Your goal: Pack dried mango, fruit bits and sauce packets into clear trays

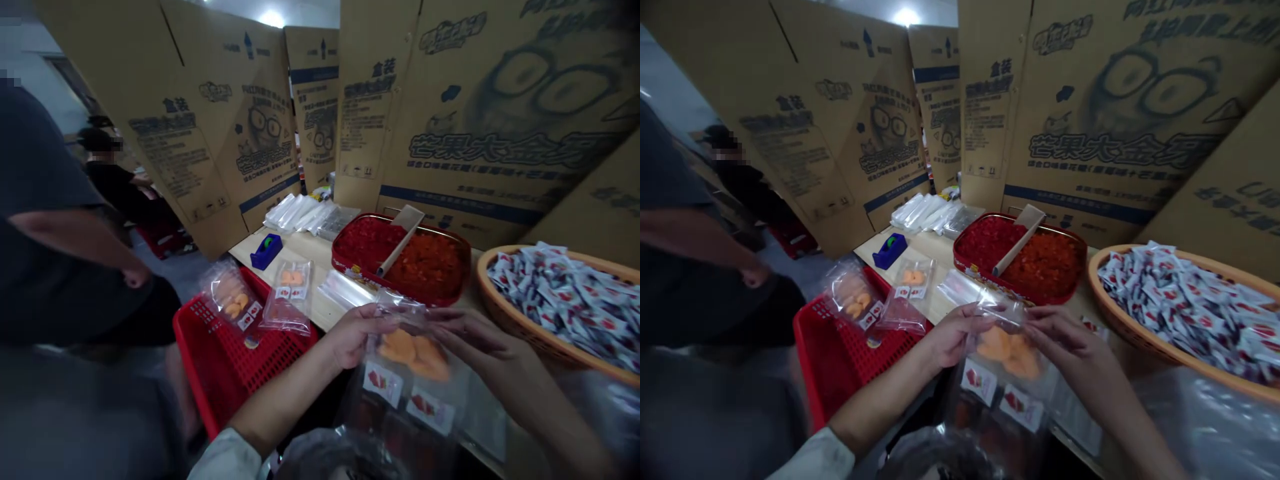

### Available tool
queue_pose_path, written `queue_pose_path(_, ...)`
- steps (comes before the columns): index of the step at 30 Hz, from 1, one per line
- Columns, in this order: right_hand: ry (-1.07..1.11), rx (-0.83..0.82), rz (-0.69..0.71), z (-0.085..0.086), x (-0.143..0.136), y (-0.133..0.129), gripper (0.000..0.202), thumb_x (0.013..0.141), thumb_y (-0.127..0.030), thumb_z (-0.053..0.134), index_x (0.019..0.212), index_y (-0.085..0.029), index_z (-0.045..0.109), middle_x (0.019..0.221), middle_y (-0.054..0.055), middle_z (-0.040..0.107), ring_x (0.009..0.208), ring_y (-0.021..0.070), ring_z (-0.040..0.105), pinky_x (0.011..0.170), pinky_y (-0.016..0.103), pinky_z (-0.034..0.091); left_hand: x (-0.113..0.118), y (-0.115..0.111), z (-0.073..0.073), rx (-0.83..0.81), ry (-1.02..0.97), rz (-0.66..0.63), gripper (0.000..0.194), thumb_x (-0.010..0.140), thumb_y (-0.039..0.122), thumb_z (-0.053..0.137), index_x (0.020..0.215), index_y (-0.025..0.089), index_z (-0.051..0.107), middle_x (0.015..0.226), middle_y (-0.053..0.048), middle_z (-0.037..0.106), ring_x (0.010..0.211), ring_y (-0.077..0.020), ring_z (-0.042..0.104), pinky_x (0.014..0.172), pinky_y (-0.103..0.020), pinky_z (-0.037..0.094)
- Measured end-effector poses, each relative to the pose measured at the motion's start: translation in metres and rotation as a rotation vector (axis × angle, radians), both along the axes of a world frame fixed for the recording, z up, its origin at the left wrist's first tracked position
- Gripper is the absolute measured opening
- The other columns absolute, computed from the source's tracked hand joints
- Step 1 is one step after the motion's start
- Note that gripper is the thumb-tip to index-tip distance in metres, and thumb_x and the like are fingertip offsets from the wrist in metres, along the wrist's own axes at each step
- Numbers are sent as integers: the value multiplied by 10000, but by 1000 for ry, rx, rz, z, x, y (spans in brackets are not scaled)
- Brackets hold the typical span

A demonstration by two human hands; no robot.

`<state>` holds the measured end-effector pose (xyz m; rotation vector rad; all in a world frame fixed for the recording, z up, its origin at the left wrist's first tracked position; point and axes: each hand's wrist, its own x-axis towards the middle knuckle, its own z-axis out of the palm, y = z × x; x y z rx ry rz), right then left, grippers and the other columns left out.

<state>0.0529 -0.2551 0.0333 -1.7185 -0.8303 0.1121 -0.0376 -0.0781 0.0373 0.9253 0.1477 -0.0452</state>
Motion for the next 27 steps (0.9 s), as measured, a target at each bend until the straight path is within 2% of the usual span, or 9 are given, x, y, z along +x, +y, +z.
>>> queue_pose_path(5,-82,-33,202,8,-8,27,285,724,-465,598,690,-195,684,882,83,611,824,185,594,725,279,494,-18,11,7,65,-48,72,313,603,237,744,868,93,658,825,-72,646,714,-127,603,710,-246,442)
queue_pose_path(8,-32,113,146,12,-10,56,236,718,-411,628,833,-206,649,940,67,600,850,169,581,750,280,488,-29,33,16,109,-55,175,276,607,261,737,802,96,632,794,-67,645,696,-142,603,712,-275,446)
queue_pose_path(10,72,269,34,11,-11,80,424,671,-392,678,1044,-237,551,1083,65,554,936,176,558,762,289,490,-34,58,24,112,-20,266,271,605,259,730,797,108,612,789,-59,644,694,-156,605,721,-301,457)
queue_pose_path(12,214,315,29,7,-15,106,617,633,-390,709,1164,-245,431,1174,82,503,980,184,543,752,296,497,-34,90,32,113,71,350,245,623,251,703,803,124,596,781,-42,640,689,-155,604,733,-314,468)
queue_pose_path(16,558,143,380,-3,-25,165,682,653,-351,699,1218,-217,342,1115,96,556,914,180,584,771,323,494,-18,161,43,171,252,312,232,736,299,570,850,99,593,820,-97,639,732,-200,613,766,-389,477)
queue_pose_path(18,681,128,401,-8,-25,197,674,636,-309,703,1199,-194,349,1030,88,597,834,179,604,701,304,502,-5,191,43,257,317,304,265,769,300,521,885,72,589,886,-147,634,786,-235,614,759,-410,475)
queue_pose_path(21,729,105,328,-20,-13,245,560,640,-238,660,1131,-165,400,958,74,613,735,159,608,597,258,489,10,228,35,476,364,431,356,798,344,494,1020,74,559,1074,-173,587,938,-260,579,789,-382,457)
queue_pose_path(24,579,-64,246,-37,2,279,397,709,-217,557,1076,-136,430,888,76,623,716,163,614,569,256,487,8,255,16,729,376,624,463,750,338,577,1151,121,498,1294,-141,449,1194,-257,408,894,-301,383)
queue_pose_path(27,389,-195,159,-53,11,297,307,696,-199,539,985,-122,470,820,82,620,756,193,611,595,281,487,-5,271,-9,882,451,693,595,608,239,702,1145,80,499,1274,-179,454,1222,-282,361,894,-270,353)
